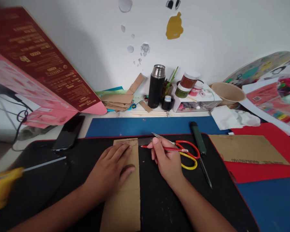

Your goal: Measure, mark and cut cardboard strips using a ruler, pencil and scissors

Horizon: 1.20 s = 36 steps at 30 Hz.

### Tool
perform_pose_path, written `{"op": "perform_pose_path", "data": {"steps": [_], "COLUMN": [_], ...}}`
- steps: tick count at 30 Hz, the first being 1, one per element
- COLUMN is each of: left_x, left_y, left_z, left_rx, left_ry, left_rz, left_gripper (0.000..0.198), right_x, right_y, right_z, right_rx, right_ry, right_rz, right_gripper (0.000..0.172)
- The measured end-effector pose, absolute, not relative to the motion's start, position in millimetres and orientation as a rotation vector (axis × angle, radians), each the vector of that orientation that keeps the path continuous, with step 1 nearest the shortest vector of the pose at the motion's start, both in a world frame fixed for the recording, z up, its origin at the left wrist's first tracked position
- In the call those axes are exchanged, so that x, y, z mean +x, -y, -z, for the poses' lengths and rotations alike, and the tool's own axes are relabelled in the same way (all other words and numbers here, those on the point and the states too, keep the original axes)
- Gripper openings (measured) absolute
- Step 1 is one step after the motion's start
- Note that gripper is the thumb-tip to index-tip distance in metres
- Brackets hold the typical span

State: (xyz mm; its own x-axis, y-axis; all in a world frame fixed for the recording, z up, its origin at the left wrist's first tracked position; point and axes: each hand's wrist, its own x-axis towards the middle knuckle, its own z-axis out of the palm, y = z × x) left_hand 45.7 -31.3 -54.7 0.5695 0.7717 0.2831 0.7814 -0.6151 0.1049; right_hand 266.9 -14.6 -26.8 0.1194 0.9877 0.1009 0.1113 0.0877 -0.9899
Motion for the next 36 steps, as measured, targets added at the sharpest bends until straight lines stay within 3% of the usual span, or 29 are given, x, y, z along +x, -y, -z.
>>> {"op": "perform_pose_path", "data": {"steps": [36], "left_x": [42.2], "left_y": [30.9], "left_z": [60.2], "left_rx": [-2.674], "left_ry": [1.463], "left_rz": [0.686], "left_gripper": [0.044], "right_x": [265.2], "right_y": [18.0], "right_z": [36.8], "right_rx": [-1.353], "right_ry": [1.442], "right_rz": [-1.030], "right_gripper": [0.043]}}
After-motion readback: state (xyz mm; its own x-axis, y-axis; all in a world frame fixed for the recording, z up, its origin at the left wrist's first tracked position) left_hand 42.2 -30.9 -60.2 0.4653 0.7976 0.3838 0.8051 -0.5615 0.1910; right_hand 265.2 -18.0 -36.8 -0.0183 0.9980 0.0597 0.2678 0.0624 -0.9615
